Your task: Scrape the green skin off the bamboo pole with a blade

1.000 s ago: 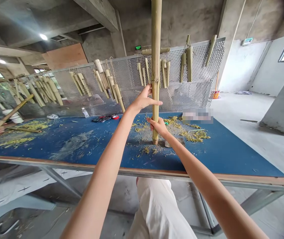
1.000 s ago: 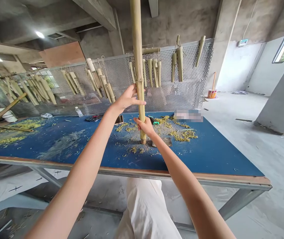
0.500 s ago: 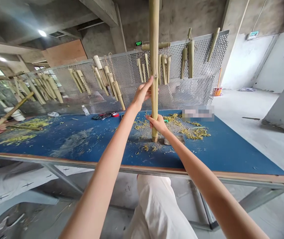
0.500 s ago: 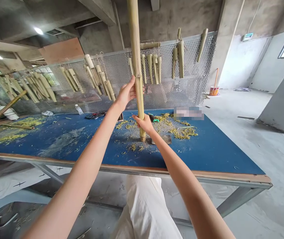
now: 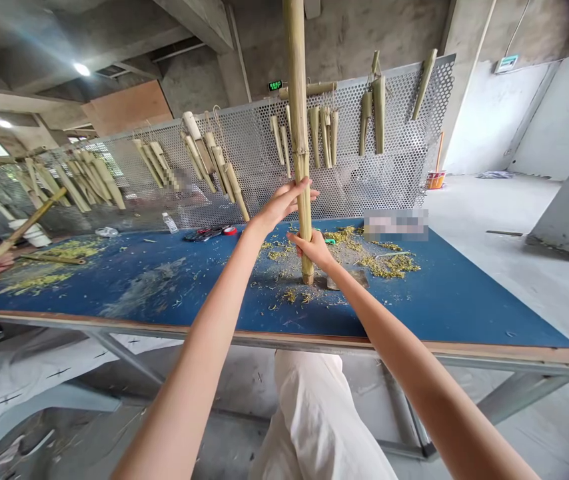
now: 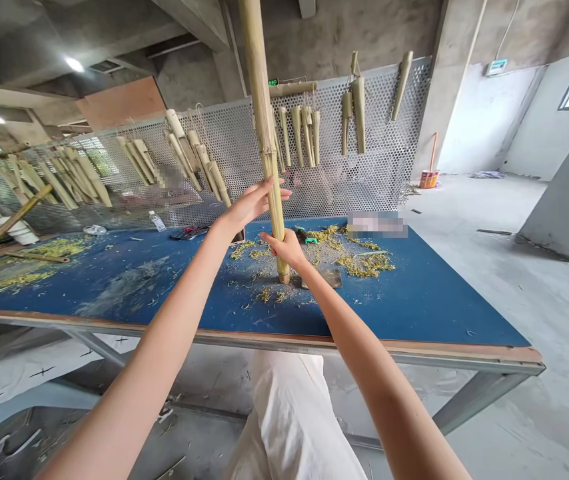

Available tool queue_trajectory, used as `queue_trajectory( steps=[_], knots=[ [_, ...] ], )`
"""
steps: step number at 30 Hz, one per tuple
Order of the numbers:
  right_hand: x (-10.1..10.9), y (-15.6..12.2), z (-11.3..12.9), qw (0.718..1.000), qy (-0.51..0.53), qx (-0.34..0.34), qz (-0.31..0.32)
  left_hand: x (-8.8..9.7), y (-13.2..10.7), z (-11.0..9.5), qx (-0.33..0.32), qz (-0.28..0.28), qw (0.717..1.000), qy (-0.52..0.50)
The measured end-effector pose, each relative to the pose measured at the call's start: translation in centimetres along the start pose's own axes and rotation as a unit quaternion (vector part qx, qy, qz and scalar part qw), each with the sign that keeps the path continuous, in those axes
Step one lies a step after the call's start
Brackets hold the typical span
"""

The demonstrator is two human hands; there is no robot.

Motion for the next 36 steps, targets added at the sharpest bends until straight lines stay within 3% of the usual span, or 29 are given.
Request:
queue_trajectory(
  steps=[3, 6, 8, 9, 13, 15, 22, 30, 36],
  knots=[
    [-0.1, 0.0, -0.2, 1.000, -0.001, -0.005, 0.002, 0.1, -0.2, 0.6, 0.013, 0.029, 0.999, 0.044],
    [-0.2, 0.3, -0.6, 1.000, -0.004, -0.005, 0.003, 0.5, -1.2, 1.8, 0.049, 0.150, 0.981, 0.111],
    [-0.3, 0.4, -0.9, 1.000, -0.011, -0.005, 0.009, 0.9, -1.6, 1.9, 0.050, 0.176, 0.976, 0.118],
    [-0.3, 0.5, -1.0, 1.000, -0.014, -0.006, 0.013, 1.0, -1.5, 1.6, 0.037, 0.152, 0.982, 0.103],
    [-0.5, 0.2, -0.8, 1.000, -0.018, -0.004, 0.024, 1.2, -0.9, -0.5, -0.025, -0.043, 0.999, 0.015],
    [-0.5, -0.2, -0.2, 0.999, -0.020, 0.011, 0.029, 0.9, -0.9, -0.9, -0.029, -0.082, 0.996, 0.011],
    [0.0, -0.8, 1.1, 1.000, 0.004, 0.030, 0.004, 1.3, -1.4, -1.5, -0.057, -0.068, 0.993, 0.075],
    [-0.1, -1.2, 1.3, 1.000, -0.002, 0.031, -0.007, 2.1, 0.4, -3.5, -0.084, -0.151, 0.982, 0.076],
    [-0.3, -1.0, 1.0, 1.000, -0.003, 0.021, 0.000, 2.2, -0.6, -2.9, -0.069, -0.119, 0.987, 0.087]
  ],
)
Point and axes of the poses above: each hand's wrist, its own y-axis towards the middle knuckle, its own x-axis out of the back of the hand, z = x × y, the point moved 5 cm from there along y, towards the middle knuckle, and after that the axes turned 4 degrees about -x, right-handed, at the moved point
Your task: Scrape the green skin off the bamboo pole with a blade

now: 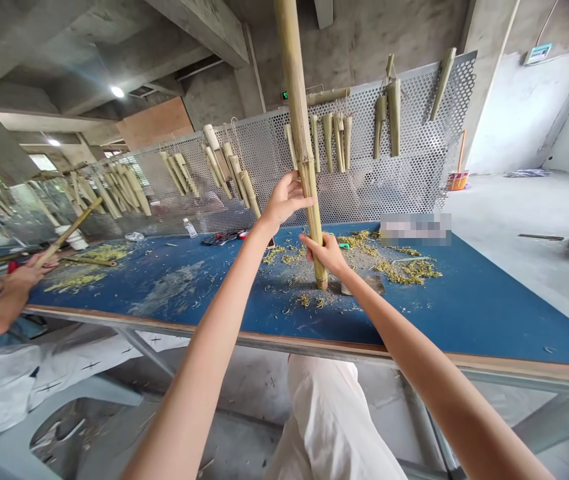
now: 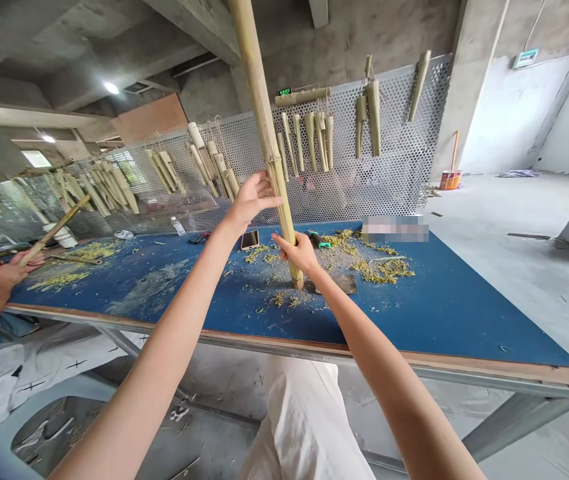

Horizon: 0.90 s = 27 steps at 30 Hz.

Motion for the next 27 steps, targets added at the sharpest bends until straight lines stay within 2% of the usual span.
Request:
queue_trajectory(
  steps=[6, 13, 17, 23, 27],
  knots=[
    [-0.6, 0.0, -0.3, 1.000, 0.003, 0.002, 0.028, -1.0, -0.9, 0.3, 0.031, -0.047, 0.998, -0.032],
    [-1.3, 0.1, -0.4, 0.997, 0.034, -0.018, 0.060, -1.2, -1.0, 1.0, -0.022, -0.111, 0.993, -0.029],
    [-1.2, 0.0, -0.4, 0.998, 0.019, -0.017, 0.056, -1.2, -1.0, 1.1, -0.032, -0.120, 0.992, -0.018],
    [-1.3, -0.2, -0.7, 0.998, 0.014, -0.028, 0.061, -0.7, -1.4, 1.5, -0.010, -0.129, 0.991, -0.013],
    [-1.4, -0.1, -1.8, 0.992, -0.018, -0.058, 0.109, -0.5, -3.2, 2.8, 0.013, -0.123, 0.992, -0.013]
  ],
)
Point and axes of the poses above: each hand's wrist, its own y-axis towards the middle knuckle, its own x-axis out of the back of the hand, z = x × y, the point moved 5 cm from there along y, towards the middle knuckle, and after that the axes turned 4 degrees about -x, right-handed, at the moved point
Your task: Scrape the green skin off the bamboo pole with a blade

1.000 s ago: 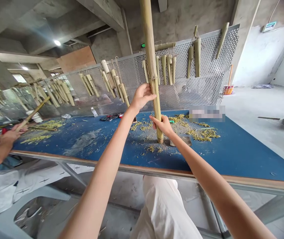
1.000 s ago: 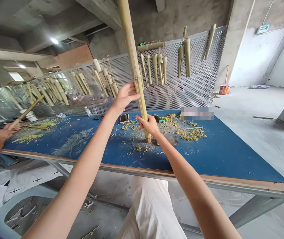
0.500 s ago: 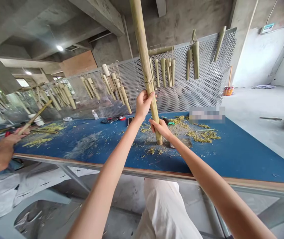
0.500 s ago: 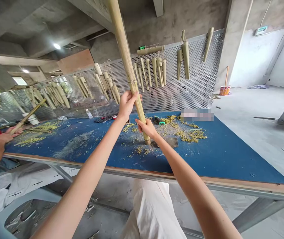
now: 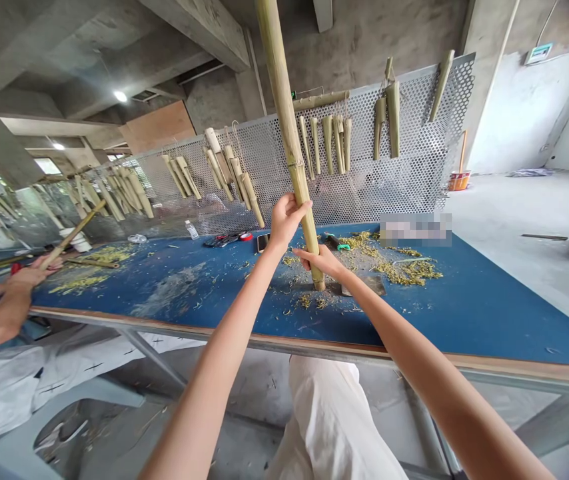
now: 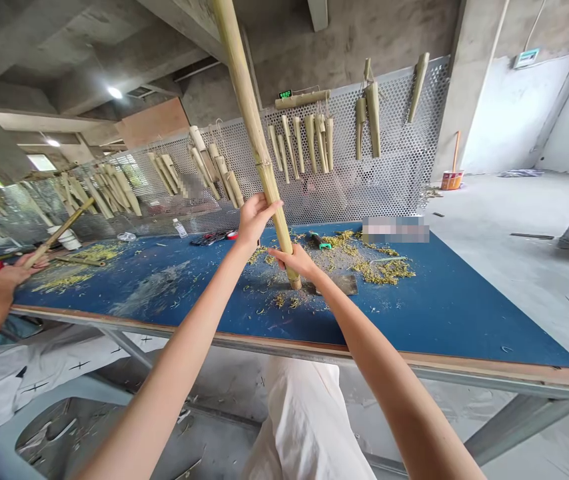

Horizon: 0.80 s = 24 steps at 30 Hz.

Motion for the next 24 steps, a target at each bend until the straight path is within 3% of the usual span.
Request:
queue_trajectory(
  steps=[7, 11, 13, 16, 18, 20, 24],
  knots=[
    [0.2, 0.5, -2.0, 0.996, -0.059, -0.031, 0.057, 0.8, -4.1, 4.5, 0.118, 0.077, 0.989, -0.049],
    [-0.1, 0.6, -2.5, 0.996, -0.059, -0.035, 0.059, 1.2, -5.7, 6.4, 0.190, 0.167, 0.966, -0.054],
    [0.0, 0.6, -2.7, 0.998, -0.036, -0.047, 0.027, 1.5, -6.0, 6.8, 0.209, 0.195, 0.957, -0.057],
    [1.3, 0.6, -2.6, 0.993, -0.063, -0.062, -0.077, 2.1, -5.0, 6.8, 0.203, 0.141, 0.963, -0.103],
    [2.6, 0.4, -2.0, 0.973, -0.161, -0.065, -0.152, 2.4, -4.1, 6.8, 0.211, 0.080, 0.962, -0.151],
    [4.1, 0.0, -1.1, 0.932, -0.289, -0.070, -0.209, 2.7, -3.4, 6.8, 0.224, 0.024, 0.955, -0.191],
    [6.6, -1.1, 1.1, 0.834, -0.483, -0.038, -0.263, 3.8, -2.8, 6.2, 0.221, -0.069, 0.937, -0.261]
  ],
)
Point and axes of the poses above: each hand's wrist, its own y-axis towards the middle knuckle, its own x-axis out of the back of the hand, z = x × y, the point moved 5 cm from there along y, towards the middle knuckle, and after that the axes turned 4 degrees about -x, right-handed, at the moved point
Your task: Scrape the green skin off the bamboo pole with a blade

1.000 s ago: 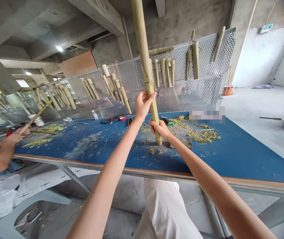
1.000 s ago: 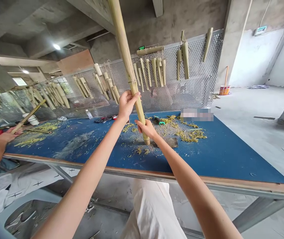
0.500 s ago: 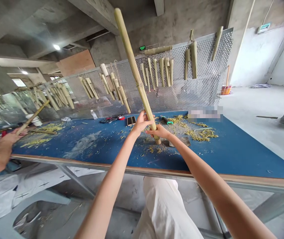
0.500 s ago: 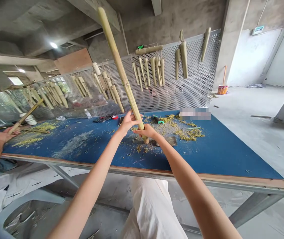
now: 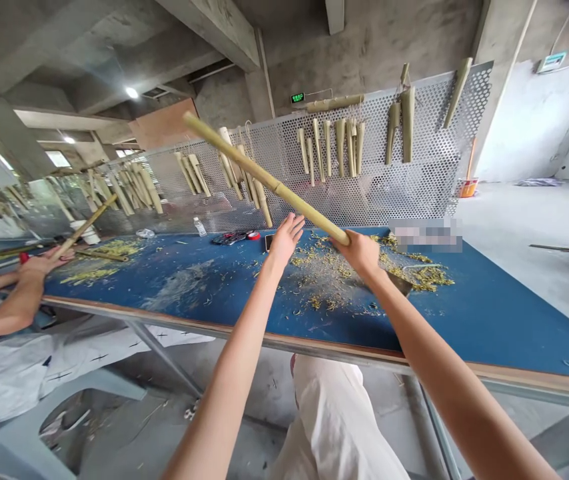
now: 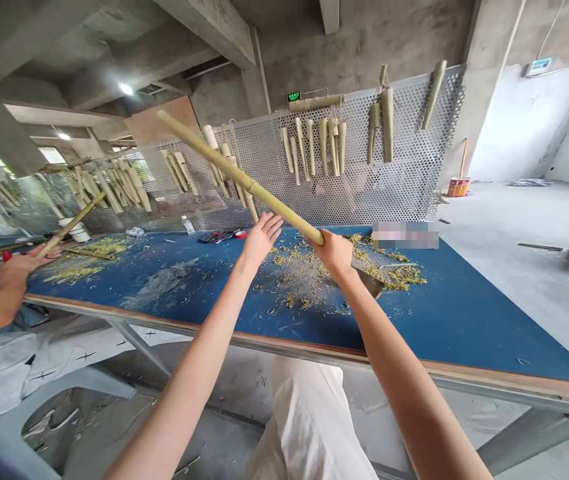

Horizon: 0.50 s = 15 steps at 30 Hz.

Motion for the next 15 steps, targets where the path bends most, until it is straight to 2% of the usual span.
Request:
queue_trajectory(
  steps=[3, 7, 10, 15],
  knots=[
    [1.0, 0.2, -0.8, 0.996, -0.080, 0.034, -0.020, 0.6, -0.9, -1.6, -0.027, -0.007, 0.997, -0.077],
    [1.1, 0.3, -1.5, 0.986, -0.102, 0.117, -0.064, 1.8, -2.1, -2.4, -0.039, -0.023, 0.988, -0.145],
    [0.6, 0.5, -2.4, 0.982, -0.101, 0.133, -0.089, 2.1, -2.4, -1.1, -0.013, -0.013, 0.980, -0.199],
    [0.1, 0.8, -4.5, 0.981, -0.088, 0.082, -0.150, 2.0, -2.0, 2.5, 0.052, -0.011, 0.978, -0.203]
  ],
)
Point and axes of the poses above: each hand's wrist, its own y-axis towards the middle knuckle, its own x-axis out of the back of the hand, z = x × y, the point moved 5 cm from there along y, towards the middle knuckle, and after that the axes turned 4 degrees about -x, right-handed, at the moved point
